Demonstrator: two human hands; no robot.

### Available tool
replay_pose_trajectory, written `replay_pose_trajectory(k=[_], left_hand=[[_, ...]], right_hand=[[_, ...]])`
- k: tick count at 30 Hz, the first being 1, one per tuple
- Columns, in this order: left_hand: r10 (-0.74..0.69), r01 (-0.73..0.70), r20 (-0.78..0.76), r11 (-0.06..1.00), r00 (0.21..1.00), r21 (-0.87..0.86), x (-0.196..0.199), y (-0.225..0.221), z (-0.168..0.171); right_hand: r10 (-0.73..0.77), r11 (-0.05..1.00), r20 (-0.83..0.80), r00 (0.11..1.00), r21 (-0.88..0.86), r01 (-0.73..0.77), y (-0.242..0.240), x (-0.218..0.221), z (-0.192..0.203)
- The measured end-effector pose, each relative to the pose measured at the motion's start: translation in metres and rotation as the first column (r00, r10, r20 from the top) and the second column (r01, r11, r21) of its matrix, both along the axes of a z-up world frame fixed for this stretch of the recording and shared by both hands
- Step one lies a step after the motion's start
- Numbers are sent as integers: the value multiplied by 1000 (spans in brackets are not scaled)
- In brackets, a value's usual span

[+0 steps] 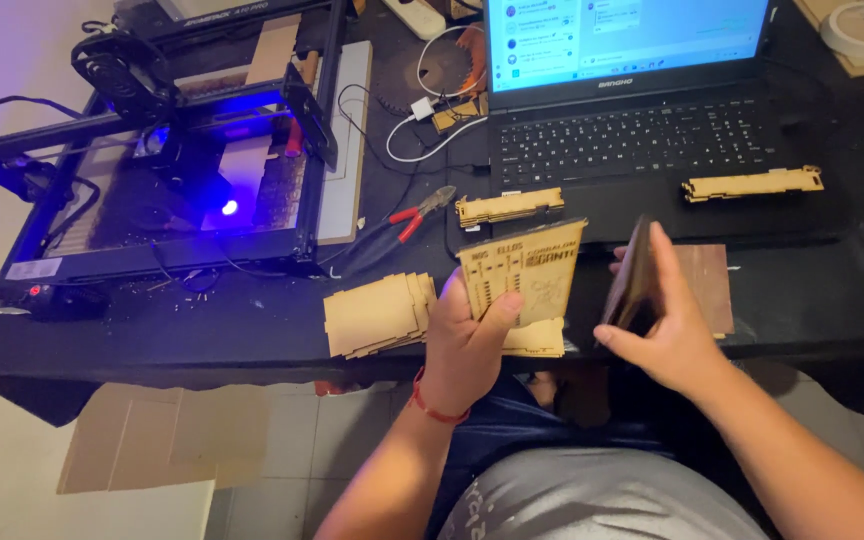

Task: Inspecting, sorting, and stacking laser-cut wooden components for box assembly.

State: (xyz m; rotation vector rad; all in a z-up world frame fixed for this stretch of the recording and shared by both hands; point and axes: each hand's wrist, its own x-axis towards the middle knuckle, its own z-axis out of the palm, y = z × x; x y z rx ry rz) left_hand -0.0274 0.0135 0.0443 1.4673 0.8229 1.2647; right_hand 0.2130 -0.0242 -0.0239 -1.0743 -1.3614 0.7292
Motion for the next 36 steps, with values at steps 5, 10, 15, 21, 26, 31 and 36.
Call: replay_pose_trajectory(k=[5,10,15,21,26,31,36], left_hand=[[5,-9,43,994,999,105,-20,-4,-5],[-33,33,190,999,981,5,-21,-7,-3],[-100,131,302,988,948,-82,-12,-12,-4],[-206,246,421,968,883,-43,2,-1,-21],[-185,219,382,975,905,-46,18,-8,-9],[-177,213,314,973,933,-83,25,-12,-10],[-183,219,291,971,939,-98,45,-27,1]], right_hand=[[299,931,867,399,-357,78,2,-2,75],[448,871,868,216,-478,112,11,1,45],[430,885,883,189,-454,107,7,-4,41],[313,940,912,265,-337,46,-6,-2,36],[159,986,874,459,-167,-24,-34,2,54],[85,995,746,661,-98,-17,-63,14,58],[126,985,55,991,-130,-117,-82,10,43]])
